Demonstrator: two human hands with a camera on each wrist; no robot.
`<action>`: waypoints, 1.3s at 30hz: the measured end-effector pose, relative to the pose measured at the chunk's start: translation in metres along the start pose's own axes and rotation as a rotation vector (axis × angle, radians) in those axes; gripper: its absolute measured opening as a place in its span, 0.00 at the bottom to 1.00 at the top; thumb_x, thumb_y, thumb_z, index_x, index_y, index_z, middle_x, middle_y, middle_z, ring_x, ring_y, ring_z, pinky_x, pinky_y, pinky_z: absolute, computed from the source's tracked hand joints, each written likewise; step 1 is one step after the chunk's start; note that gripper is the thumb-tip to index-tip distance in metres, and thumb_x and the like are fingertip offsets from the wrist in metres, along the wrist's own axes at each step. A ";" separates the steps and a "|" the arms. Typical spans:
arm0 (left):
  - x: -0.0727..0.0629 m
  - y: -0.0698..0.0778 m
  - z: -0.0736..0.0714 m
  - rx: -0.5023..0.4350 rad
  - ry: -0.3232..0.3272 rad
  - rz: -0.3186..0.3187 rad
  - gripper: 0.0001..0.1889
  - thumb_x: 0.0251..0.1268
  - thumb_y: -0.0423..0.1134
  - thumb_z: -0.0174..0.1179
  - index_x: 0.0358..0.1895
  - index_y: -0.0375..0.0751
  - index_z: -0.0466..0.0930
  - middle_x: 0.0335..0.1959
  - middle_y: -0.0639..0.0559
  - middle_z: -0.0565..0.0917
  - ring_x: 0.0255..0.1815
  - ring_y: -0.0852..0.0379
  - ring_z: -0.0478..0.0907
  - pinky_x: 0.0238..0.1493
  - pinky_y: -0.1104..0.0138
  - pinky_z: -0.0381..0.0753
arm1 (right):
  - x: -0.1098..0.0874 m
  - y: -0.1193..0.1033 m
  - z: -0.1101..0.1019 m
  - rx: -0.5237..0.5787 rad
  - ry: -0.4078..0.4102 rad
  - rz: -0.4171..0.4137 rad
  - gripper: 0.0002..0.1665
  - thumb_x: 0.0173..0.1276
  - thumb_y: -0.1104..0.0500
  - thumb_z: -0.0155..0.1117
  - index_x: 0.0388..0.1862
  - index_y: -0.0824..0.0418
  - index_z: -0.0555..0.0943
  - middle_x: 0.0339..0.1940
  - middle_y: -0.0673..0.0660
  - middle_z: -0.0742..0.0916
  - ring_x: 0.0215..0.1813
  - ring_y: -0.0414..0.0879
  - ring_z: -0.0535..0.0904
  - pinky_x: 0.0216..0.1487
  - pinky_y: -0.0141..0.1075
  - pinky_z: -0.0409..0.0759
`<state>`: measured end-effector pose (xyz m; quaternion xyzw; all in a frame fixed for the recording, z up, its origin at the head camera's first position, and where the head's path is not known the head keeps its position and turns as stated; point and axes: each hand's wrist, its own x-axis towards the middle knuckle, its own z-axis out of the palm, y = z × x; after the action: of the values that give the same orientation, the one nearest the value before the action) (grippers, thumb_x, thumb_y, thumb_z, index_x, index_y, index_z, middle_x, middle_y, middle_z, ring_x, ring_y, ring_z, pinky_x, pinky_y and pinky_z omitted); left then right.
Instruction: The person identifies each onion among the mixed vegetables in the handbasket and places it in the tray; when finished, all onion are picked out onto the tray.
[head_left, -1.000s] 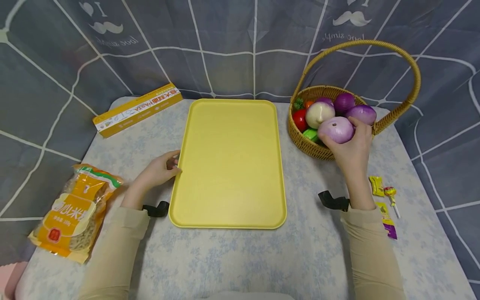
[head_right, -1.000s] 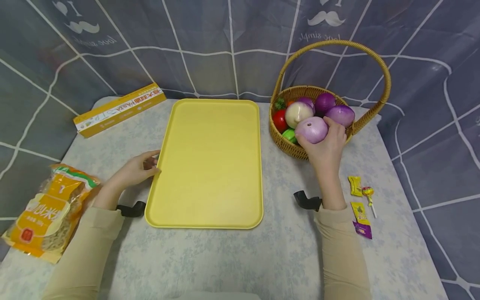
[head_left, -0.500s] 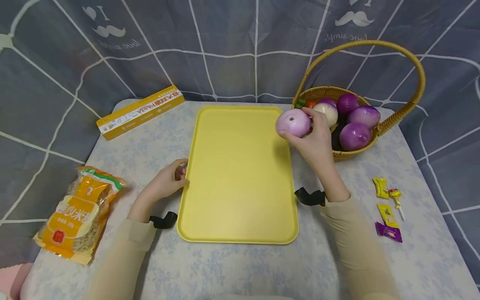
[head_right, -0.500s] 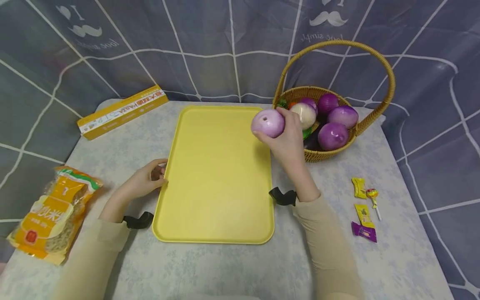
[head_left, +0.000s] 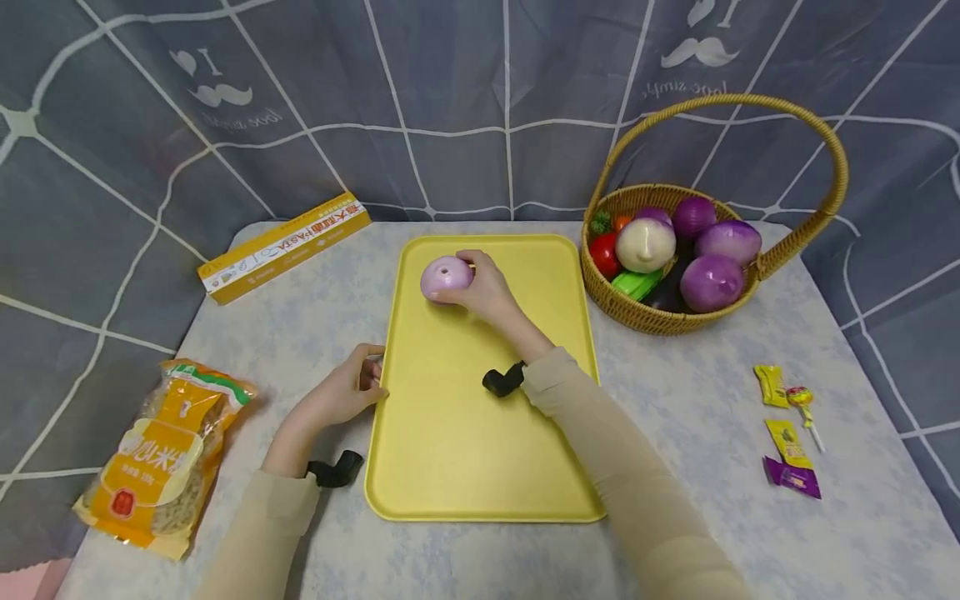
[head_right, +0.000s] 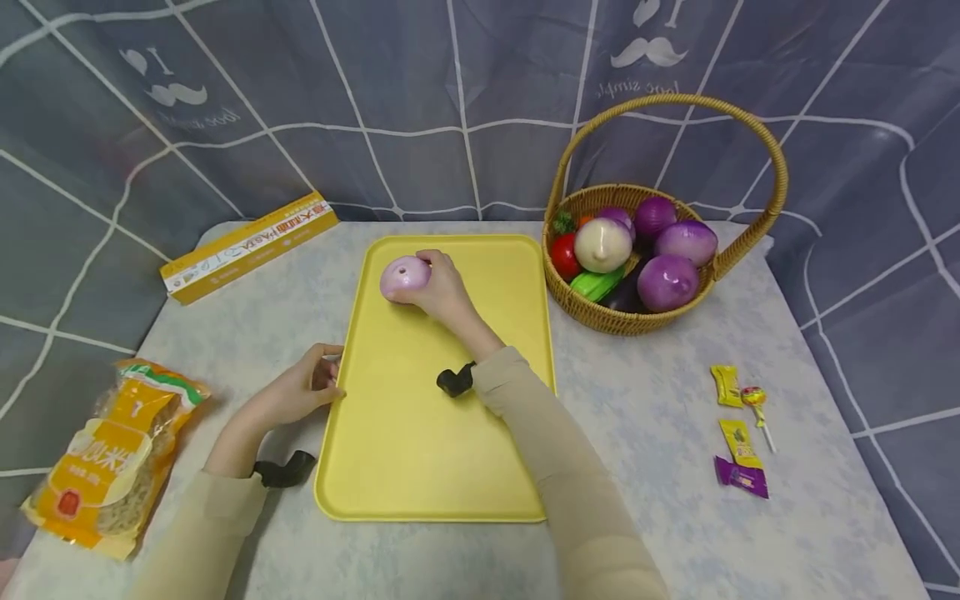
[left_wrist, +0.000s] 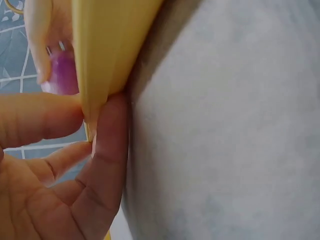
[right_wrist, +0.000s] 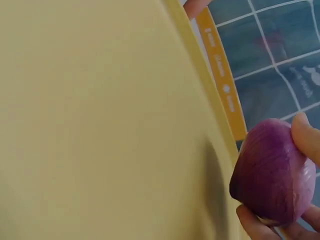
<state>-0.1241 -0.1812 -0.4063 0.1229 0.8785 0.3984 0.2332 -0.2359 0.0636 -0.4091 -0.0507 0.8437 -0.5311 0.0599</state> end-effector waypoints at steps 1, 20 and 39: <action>-0.001 -0.001 0.002 -0.007 -0.004 -0.001 0.31 0.70 0.29 0.56 0.70 0.27 0.52 0.44 0.40 0.72 0.40 0.51 0.70 0.40 0.61 0.72 | 0.002 0.001 0.005 -0.003 -0.005 0.002 0.50 0.49 0.52 0.82 0.69 0.61 0.68 0.68 0.60 0.74 0.67 0.53 0.71 0.69 0.44 0.70; 0.000 -0.006 0.006 -0.051 -0.003 -0.051 0.33 0.69 0.29 0.58 0.72 0.29 0.52 0.47 0.39 0.71 0.41 0.50 0.71 0.43 0.59 0.73 | 0.008 0.007 0.026 -0.154 -0.089 -0.095 0.55 0.55 0.56 0.78 0.76 0.63 0.58 0.72 0.62 0.68 0.72 0.54 0.67 0.72 0.45 0.67; 0.001 -0.003 0.005 -0.055 0.023 -0.075 0.34 0.69 0.31 0.58 0.74 0.30 0.52 0.51 0.37 0.72 0.49 0.47 0.72 0.48 0.58 0.74 | -0.048 -0.015 -0.074 0.024 0.078 -0.122 0.23 0.70 0.58 0.65 0.62 0.64 0.78 0.62 0.59 0.80 0.65 0.52 0.76 0.65 0.44 0.76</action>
<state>-0.1223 -0.1799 -0.4115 0.0789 0.8739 0.4148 0.2409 -0.1996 0.1302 -0.3616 -0.0804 0.8342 -0.5455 -0.0047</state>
